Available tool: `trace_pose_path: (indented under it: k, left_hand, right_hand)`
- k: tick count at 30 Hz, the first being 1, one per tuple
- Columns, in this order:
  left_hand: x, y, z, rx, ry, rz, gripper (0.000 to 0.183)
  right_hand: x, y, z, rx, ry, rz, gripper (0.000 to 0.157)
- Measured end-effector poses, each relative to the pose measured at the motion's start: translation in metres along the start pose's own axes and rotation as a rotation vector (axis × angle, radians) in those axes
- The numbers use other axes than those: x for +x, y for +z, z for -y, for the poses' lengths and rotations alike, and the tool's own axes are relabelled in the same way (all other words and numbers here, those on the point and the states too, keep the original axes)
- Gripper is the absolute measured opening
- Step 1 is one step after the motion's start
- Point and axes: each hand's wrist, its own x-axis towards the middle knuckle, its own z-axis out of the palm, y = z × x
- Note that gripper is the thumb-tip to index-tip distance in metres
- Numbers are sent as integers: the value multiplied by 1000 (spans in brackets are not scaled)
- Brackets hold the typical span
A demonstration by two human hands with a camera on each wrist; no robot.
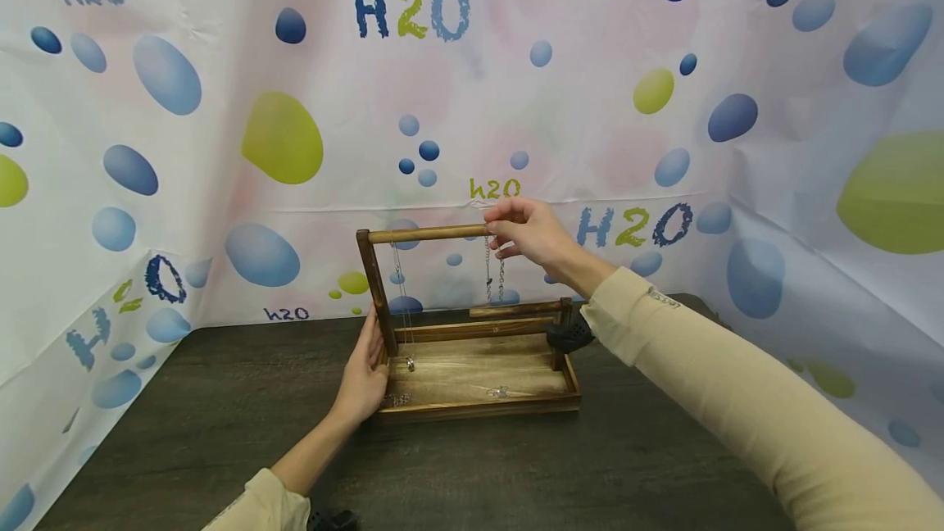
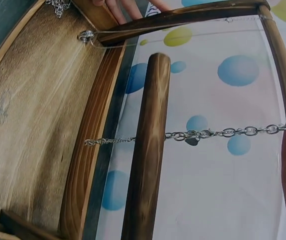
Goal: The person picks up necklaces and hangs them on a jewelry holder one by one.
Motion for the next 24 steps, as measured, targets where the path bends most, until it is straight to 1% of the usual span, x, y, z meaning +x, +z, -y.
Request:
trace_pose_path:
  k: [2, 8, 13, 19, 24]
  left_hand:
    - [0, 0, 0, 0, 1, -2, 102]
    - [1, 0, 1, -1, -5, -9, 102]
    - [0, 0, 1, -6, -2, -11, 101]
    - [1, 0, 2, -5, 12, -10, 101]
    - [2, 0, 2, -4, 23, -5, 101]
  right_hand:
    - [-1, -4, -1, -7, 1, 3, 25]
    - [-7, -17, -4, -20, 10, -10, 20]
    - [-12, -29, -5, -31, 2, -24, 22]
    - [-16, -44, -9, -40, -13, -50, 17]
    - [-18, -56, -11, -52, -24, -56, 17]
